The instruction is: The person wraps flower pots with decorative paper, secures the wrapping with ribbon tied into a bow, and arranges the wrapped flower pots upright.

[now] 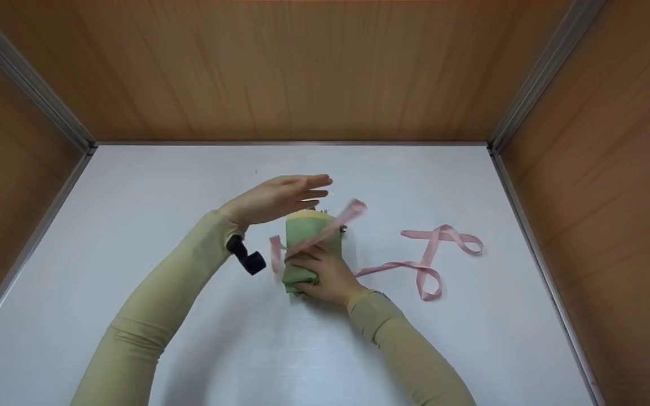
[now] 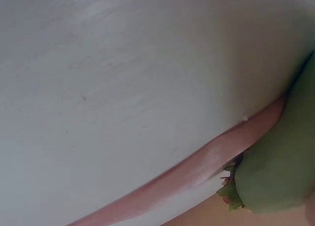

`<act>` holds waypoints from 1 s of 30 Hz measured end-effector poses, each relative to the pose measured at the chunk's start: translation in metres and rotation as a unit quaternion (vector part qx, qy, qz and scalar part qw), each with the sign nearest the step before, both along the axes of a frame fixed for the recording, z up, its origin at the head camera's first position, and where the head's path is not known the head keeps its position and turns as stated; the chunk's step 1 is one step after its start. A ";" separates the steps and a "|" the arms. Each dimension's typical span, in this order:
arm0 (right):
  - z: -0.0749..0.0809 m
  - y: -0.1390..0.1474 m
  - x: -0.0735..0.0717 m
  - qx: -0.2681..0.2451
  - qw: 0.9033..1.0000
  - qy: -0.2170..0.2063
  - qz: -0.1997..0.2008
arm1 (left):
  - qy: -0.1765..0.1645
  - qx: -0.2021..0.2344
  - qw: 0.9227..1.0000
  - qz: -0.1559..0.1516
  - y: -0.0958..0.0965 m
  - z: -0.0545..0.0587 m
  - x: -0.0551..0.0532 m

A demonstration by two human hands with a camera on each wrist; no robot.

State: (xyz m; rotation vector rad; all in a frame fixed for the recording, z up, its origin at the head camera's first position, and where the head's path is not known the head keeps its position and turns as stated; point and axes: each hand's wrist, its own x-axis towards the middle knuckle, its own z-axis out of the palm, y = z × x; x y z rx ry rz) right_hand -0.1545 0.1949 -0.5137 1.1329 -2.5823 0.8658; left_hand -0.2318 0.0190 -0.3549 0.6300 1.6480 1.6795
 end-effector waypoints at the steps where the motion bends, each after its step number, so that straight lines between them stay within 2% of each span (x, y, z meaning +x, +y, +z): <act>1: 0.000 -0.001 0.000 0.009 1.000 0.005 -0.003 | 0.030 -0.019 0.999 -0.016 0.006 0.005 0.003; 2: 0.000 -0.002 0.000 0.015 1.000 0.003 -0.004 | 0.064 -0.042 0.997 -0.022 0.010 0.007 0.006; 4: 0.000 -0.002 -0.001 0.020 1.000 0.015 -0.003 | 0.115 -0.088 0.989 -0.001 0.013 0.006 0.011; 6: -0.001 -0.001 -0.003 0.018 1.000 0.020 0.001 | 0.151 -0.113 0.981 0.042 0.010 -0.007 0.013; 8: -0.001 -0.001 -0.004 0.007 1.000 0.028 0.006 | 0.174 -0.123 0.974 0.080 0.003 -0.022 0.017; 10: -0.002 0.000 -0.006 -0.003 0.999 0.035 0.006 | 0.192 -0.138 0.966 0.102 -0.004 -0.039 0.022; 13: -0.003 0.001 -0.006 -0.008 0.999 0.039 0.002 | 0.213 -0.147 0.961 0.096 -0.013 -0.065 0.032; 16: -0.002 0.002 -0.004 -0.011 1.000 0.022 -0.011 | 0.241 -0.139 0.957 0.078 -0.017 -0.089 0.043; 19: 0.000 0.003 -0.002 -0.021 0.999 0.004 -0.026 | 0.265 -0.123 0.954 0.068 -0.018 -0.106 0.052; 22: 0.000 0.003 0.002 -0.041 0.998 -0.016 -0.037 | 0.281 -0.102 0.952 0.063 -0.017 -0.117 0.057; 25: -0.001 0.004 0.005 -0.066 0.996 -0.041 -0.045 | 0.290 -0.098 0.950 0.060 -0.016 -0.124 0.059; 28: 0.000 0.006 0.006 -0.077 0.993 -0.066 -0.052 | 0.313 -0.109 0.942 0.054 -0.015 -0.128 0.060; 30: 0.002 0.010 0.005 -0.085 0.992 -0.080 -0.050 | 0.338 -0.118 0.932 0.048 -0.015 -0.130 0.060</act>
